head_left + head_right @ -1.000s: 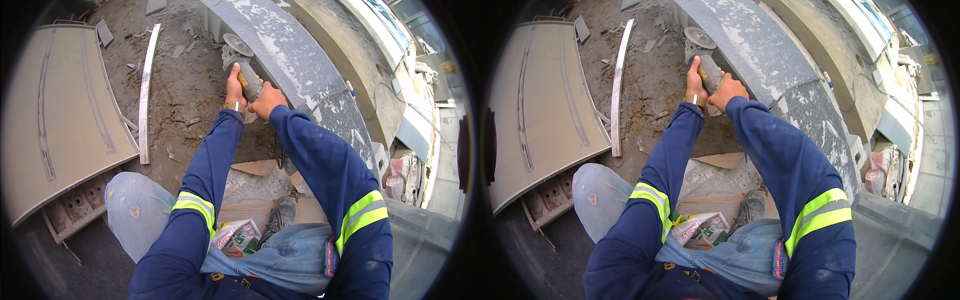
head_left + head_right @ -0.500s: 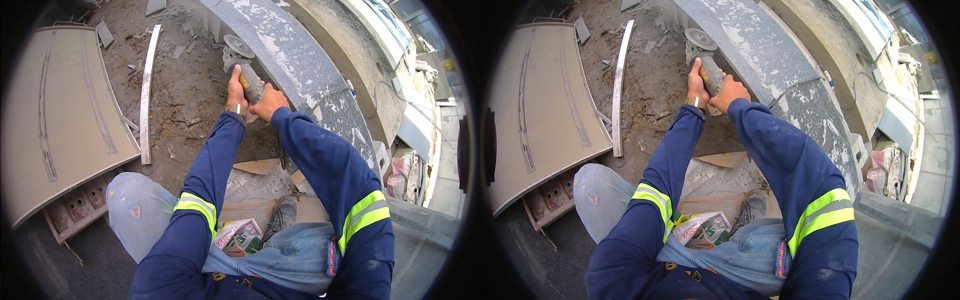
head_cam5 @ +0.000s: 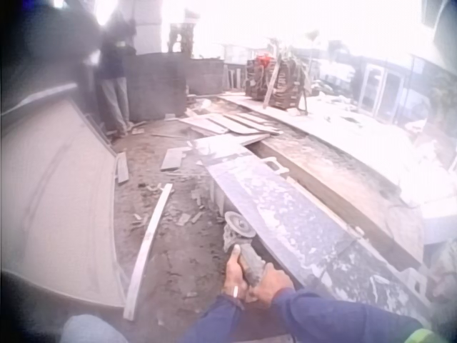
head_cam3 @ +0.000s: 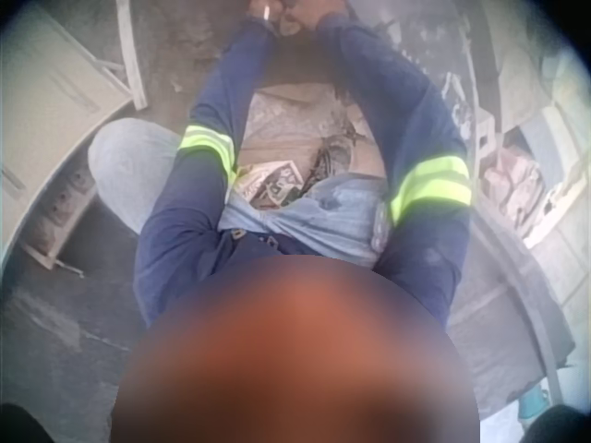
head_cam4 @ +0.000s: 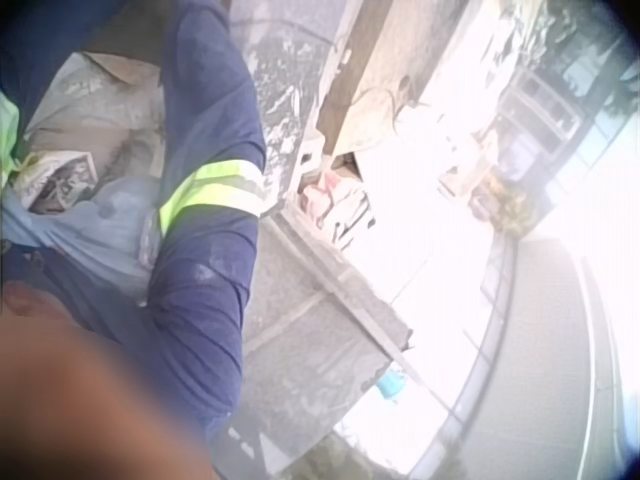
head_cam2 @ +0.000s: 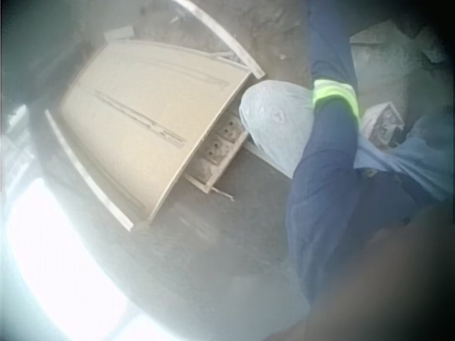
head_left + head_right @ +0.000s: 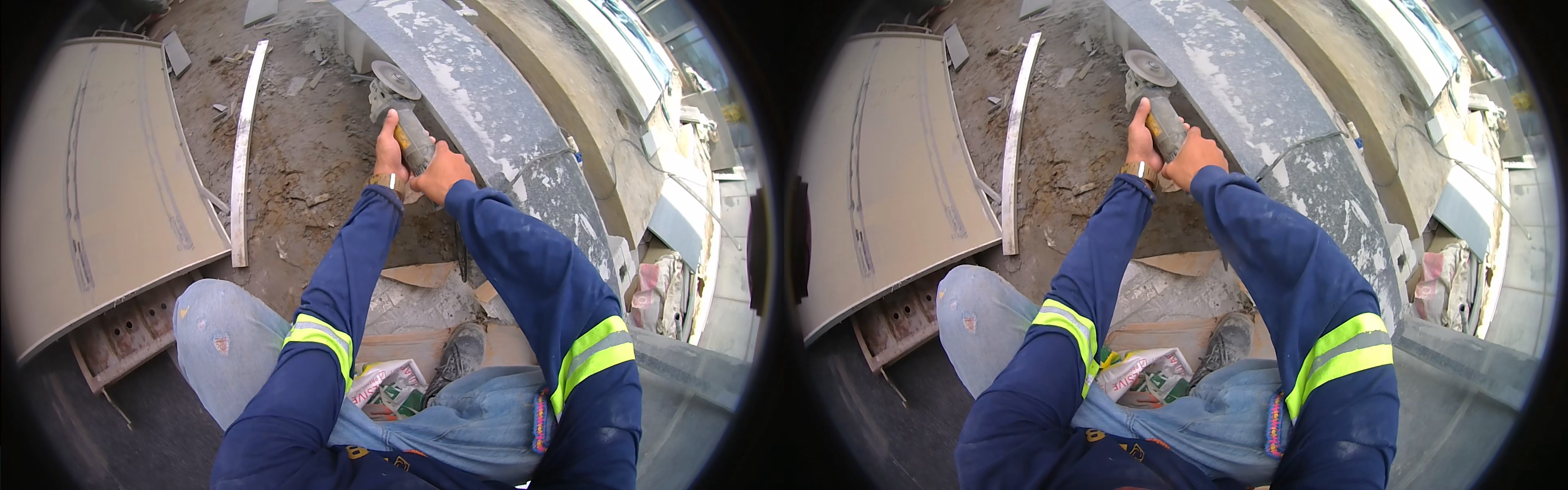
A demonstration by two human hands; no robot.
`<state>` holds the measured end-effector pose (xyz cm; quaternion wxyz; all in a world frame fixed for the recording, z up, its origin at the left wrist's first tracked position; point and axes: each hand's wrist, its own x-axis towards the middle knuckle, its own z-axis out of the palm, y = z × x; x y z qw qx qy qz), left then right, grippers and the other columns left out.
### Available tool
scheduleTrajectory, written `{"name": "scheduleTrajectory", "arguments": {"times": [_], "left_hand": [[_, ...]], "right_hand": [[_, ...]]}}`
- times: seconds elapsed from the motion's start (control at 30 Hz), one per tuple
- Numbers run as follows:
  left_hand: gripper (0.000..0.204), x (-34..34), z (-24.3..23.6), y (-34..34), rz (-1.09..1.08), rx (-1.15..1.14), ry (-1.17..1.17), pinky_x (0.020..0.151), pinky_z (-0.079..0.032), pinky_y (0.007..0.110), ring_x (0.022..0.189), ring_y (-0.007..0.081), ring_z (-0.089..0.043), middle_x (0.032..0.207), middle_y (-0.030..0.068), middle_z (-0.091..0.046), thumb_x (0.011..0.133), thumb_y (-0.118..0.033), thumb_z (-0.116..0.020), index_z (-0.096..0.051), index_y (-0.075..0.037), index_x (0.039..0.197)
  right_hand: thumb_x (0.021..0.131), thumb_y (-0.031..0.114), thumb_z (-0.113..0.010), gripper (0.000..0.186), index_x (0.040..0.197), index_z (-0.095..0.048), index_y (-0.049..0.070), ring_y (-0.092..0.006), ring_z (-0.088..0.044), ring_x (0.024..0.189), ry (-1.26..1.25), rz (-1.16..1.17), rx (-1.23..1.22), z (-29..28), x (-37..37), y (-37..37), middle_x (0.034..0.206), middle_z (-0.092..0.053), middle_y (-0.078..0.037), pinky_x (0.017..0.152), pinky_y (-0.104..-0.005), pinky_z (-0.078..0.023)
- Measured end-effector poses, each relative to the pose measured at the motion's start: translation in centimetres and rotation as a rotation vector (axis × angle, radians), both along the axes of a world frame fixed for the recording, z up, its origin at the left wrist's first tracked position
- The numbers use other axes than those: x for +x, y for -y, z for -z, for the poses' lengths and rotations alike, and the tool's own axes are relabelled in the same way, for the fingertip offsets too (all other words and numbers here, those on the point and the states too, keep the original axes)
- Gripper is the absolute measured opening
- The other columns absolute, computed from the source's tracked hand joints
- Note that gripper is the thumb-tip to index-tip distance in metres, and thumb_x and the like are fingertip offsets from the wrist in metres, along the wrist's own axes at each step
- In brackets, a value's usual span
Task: The person sits on the ground and uses an angle grinder to cut or grind a concrete slab. The person holds the tool with both hands and moves it along the edge of the slab, generating dust.
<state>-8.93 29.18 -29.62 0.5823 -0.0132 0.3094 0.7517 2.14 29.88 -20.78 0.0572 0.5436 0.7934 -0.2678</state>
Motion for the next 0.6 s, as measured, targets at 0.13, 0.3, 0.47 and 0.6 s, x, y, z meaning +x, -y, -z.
{"name": "scheduleTrajectory", "arguments": {"times": [0.13, 0.3, 0.47, 0.6], "left_hand": [[0.056, -0.7, 0.4, -0.3, 0.013, 0.016, 0.001, 0.077, -0.057, 0.048, 0.081, 0.0335, -0.067, 0.089, 0.0185, -0.065, 0.096, -0.055, -0.052, -0.057, -0.001, 0.108], [0.057, -1.5, 1.3, -1.0, 0.006, 0.034, -0.018, 0.078, -0.057, 0.048, 0.081, 0.0339, -0.066, 0.089, 0.0191, -0.064, 0.096, -0.055, -0.051, -0.057, 0.000, 0.108], [0.056, -1.7, 1.0, -1.5, 0.000, 0.017, -0.021, 0.078, -0.057, 0.048, 0.081, 0.0343, -0.066, 0.089, 0.0197, -0.064, 0.096, -0.054, -0.052, -0.057, 0.000, 0.109], [0.056, -2.2, 1.1, -1.9, 0.003, 0.016, -0.010, 0.078, -0.057, 0.048, 0.081, 0.0345, -0.066, 0.089, 0.0199, -0.064, 0.096, -0.054, -0.052, -0.057, 0.000, 0.109]], "right_hand": [[0.064, 0.033, -0.083, 0.079, 0.127, -0.049, -0.002, -0.0375, -0.067, 0.105, 0.026, 0.002, -0.017, 0.1, -0.6, -0.4, 0.113, -0.067, -0.024, 0.093, -0.0420, -0.054], [0.065, 0.035, -0.084, 0.081, 0.130, -0.049, 0.000, -0.0359, -0.066, 0.109, 0.049, 0.007, -0.035, -0.1, -1.2, -0.7, 0.116, -0.067, -0.022, 0.095, -0.0412, -0.054], [0.065, 0.035, -0.084, 0.081, 0.130, -0.049, 0.001, -0.0347, -0.066, 0.110, 0.063, 0.022, -0.019, -0.3, -1.7, -1.2, 0.118, -0.066, -0.021, 0.096, -0.0410, -0.053], [0.066, 0.036, -0.083, 0.083, 0.133, -0.048, 0.002, -0.0338, -0.066, 0.111, 0.066, 0.016, -0.025, 0.0, -2.2, -1.5, 0.120, -0.066, -0.020, 0.096, -0.0409, -0.053]]}}
